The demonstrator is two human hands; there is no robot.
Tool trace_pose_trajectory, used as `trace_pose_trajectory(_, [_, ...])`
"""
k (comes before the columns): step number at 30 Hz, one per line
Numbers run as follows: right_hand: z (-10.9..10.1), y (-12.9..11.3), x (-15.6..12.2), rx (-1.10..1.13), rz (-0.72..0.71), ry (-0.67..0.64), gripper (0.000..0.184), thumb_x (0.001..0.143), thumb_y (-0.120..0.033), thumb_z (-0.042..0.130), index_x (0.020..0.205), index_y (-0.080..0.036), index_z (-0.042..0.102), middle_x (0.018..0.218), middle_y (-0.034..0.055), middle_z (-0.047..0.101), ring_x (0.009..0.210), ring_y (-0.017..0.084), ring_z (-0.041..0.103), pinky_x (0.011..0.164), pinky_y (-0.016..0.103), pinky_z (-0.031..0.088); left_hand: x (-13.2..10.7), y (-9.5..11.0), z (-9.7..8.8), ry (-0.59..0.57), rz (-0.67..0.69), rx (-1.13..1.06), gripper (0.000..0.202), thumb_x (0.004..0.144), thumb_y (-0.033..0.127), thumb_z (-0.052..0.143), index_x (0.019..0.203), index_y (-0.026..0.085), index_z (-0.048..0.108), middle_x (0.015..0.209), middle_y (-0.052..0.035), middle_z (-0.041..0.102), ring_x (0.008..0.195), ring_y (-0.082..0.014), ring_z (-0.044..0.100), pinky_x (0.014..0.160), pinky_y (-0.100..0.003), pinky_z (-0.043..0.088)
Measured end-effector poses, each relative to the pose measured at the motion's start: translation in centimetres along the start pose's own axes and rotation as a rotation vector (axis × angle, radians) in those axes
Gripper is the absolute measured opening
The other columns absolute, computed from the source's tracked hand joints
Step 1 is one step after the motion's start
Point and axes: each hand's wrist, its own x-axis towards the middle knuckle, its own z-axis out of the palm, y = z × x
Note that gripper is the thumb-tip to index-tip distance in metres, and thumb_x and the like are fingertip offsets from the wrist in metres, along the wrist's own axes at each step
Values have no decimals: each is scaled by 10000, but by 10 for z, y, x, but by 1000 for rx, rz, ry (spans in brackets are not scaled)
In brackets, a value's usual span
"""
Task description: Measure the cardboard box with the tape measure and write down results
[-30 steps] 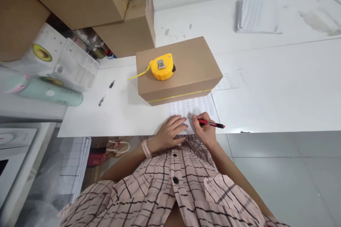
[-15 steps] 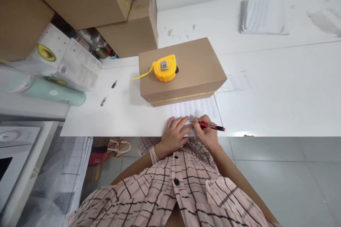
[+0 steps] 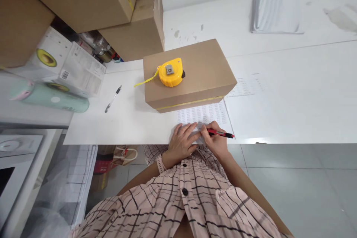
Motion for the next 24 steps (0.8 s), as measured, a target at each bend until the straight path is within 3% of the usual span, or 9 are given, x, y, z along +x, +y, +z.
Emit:
trace_pose_trajectory(10, [0,-4,2,24,17,17,394,912,-524,630,664,-254,486,581,-16,534,566,160,507,562,310,437,0,0,0,10,6,10,492,984,432,587,1446,266,559,1604,-107,477,1399,-314,511,1192,-566,377])
trace_pose_trajectory(24, [0,-2,2,13,-5,24,323,920,-417,631,681,-253,488,603,-21,540,567,157,510,586,322,426,0,-1,1,33,13,-1,508,973,410,614,1452,256,546,1593,-115,490,1399,-316,510,1188,-573,377])
